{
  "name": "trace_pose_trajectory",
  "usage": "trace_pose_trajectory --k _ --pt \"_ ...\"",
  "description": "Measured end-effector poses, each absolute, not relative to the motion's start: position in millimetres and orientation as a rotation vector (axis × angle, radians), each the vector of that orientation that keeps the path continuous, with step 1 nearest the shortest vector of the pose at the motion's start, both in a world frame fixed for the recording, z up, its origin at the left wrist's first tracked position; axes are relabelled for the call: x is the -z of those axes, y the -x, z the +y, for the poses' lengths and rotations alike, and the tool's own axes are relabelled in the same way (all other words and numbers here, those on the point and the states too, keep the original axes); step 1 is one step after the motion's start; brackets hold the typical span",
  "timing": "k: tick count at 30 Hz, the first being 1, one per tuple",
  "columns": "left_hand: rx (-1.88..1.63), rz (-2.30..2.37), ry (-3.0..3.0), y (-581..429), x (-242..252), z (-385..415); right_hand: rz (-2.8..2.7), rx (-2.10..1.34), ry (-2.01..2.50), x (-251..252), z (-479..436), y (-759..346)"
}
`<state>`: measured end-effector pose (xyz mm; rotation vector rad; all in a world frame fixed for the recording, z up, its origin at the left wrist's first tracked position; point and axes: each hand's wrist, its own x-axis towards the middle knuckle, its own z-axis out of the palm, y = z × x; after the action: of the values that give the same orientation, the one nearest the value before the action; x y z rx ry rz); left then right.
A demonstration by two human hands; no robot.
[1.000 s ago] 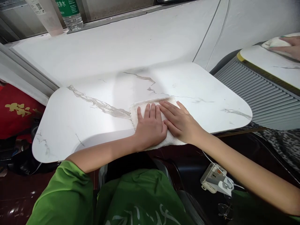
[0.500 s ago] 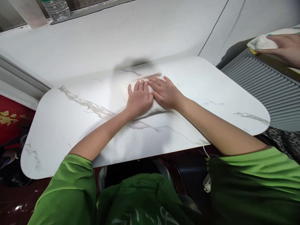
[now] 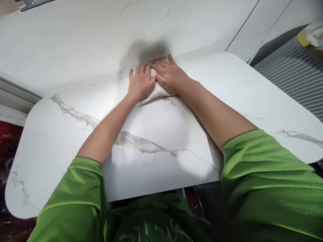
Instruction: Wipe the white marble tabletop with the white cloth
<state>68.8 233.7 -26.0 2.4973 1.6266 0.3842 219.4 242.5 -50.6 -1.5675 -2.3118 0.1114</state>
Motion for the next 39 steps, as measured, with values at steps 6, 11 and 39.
trace_pose_trajectory --k 6,11,39 --pt "-0.463 1.627 -2.459 -70.7 26.2 244.1 -2.298 -0.138 1.566 48.1 252.6 -217.1" --pt "-0.536 1.591 -2.432 -69.9 28.9 246.6 -2.262 -0.143 1.573 53.2 260.0 -218.1" --pt "-0.230 1.580 -2.508 -94.1 15.7 47.0 -2.263 -0.076 1.567 50.1 45.9 -252.2"
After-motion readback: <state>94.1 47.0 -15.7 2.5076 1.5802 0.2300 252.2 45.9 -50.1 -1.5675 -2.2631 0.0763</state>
